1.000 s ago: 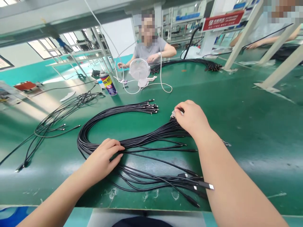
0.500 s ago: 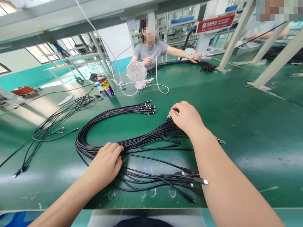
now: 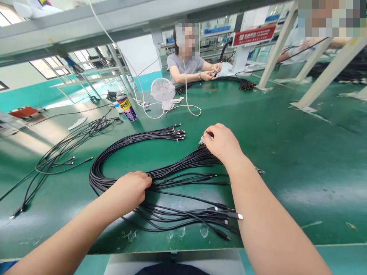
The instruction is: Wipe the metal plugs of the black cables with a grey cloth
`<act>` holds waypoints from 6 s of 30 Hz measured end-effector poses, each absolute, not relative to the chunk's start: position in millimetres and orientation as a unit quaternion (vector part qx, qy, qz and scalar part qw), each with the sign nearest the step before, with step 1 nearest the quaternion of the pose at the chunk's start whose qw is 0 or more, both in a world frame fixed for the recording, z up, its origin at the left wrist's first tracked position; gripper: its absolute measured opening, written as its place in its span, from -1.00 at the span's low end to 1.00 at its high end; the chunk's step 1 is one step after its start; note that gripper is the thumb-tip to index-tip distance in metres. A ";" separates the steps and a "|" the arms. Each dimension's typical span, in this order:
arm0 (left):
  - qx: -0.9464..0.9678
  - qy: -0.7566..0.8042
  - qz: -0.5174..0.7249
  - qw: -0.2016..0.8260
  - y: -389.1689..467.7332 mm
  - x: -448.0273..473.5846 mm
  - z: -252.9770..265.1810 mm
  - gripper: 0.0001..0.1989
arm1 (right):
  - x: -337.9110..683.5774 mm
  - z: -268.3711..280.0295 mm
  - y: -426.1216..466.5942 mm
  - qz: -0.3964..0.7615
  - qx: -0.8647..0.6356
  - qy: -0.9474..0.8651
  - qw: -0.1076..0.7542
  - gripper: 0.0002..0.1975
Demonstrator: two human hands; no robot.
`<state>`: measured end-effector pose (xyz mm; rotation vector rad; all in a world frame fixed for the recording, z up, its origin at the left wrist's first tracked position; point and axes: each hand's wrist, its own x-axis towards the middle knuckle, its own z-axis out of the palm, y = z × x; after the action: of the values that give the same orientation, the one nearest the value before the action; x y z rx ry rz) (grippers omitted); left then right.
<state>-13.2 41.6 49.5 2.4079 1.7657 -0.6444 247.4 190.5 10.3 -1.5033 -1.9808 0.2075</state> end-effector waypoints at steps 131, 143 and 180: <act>0.381 0.354 0.298 0.800 127.5 40.8 -0.5 -0.46 | 211.0 20.7 151.6 0.367 -0.464 -0.697 0.405 -0.77; 0.394 0.330 0.361 0.778 122.9 46.7 -3.3 -0.52 | 204.8 25.4 145.9 0.430 -0.447 -0.705 0.342 -0.71; 0.377 0.336 0.339 0.794 121.7 43.7 -1.6 -0.56 | 205.8 30.5 143.3 0.484 -0.482 -0.657 0.320 -0.90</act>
<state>43.7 121.7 -1.6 0.8102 0.7218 0.7278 205.8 143.3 30.5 -1.2675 -1.7269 1.2715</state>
